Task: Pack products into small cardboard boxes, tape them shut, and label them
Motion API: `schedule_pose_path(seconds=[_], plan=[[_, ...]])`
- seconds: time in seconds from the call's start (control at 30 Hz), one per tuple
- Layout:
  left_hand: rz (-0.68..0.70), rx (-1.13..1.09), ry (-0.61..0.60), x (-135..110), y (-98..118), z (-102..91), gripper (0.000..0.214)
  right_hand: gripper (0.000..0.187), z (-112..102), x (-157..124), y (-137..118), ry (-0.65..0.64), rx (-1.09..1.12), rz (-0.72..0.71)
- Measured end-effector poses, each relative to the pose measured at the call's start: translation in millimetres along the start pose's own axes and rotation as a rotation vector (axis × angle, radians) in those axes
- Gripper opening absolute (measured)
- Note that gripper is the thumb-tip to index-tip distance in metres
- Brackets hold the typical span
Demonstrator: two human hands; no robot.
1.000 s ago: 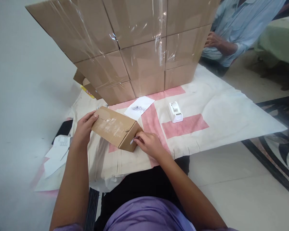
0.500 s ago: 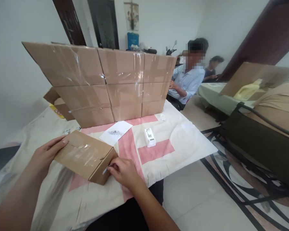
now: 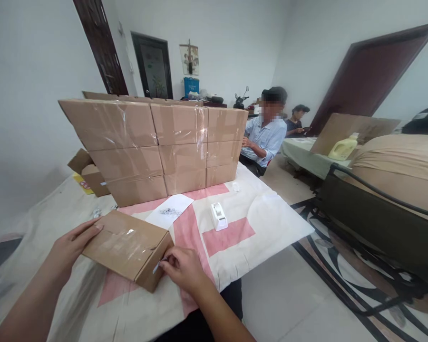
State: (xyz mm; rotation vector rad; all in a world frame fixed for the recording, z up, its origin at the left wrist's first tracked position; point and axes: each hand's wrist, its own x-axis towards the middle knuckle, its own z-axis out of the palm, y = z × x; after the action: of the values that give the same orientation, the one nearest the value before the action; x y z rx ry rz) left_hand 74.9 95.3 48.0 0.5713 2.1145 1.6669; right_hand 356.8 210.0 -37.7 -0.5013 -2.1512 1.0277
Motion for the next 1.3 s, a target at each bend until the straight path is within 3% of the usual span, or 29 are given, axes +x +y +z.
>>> schedule_pose_path(seconds=[0.27, 0.9, 1.3], plan=[[-0.017, 0.018, -0.06, 0.0, 2.0, -3.4, 0.068, 0.008, 0.6, -0.6, -3.6, 0.029, 0.045, 0.028], [-0.01, 0.047, -0.05, 1.4, 2.9, -3.0, 0.072, 0.003, 2.4, -0.9, -0.8, -0.003, 0.109, 0.081], [-0.012, 0.054, -0.052, -1.4, 4.5, -3.5, 0.075, 0.006, 0.1, -1.9, -3.8, -0.021, 0.062, 0.038]])
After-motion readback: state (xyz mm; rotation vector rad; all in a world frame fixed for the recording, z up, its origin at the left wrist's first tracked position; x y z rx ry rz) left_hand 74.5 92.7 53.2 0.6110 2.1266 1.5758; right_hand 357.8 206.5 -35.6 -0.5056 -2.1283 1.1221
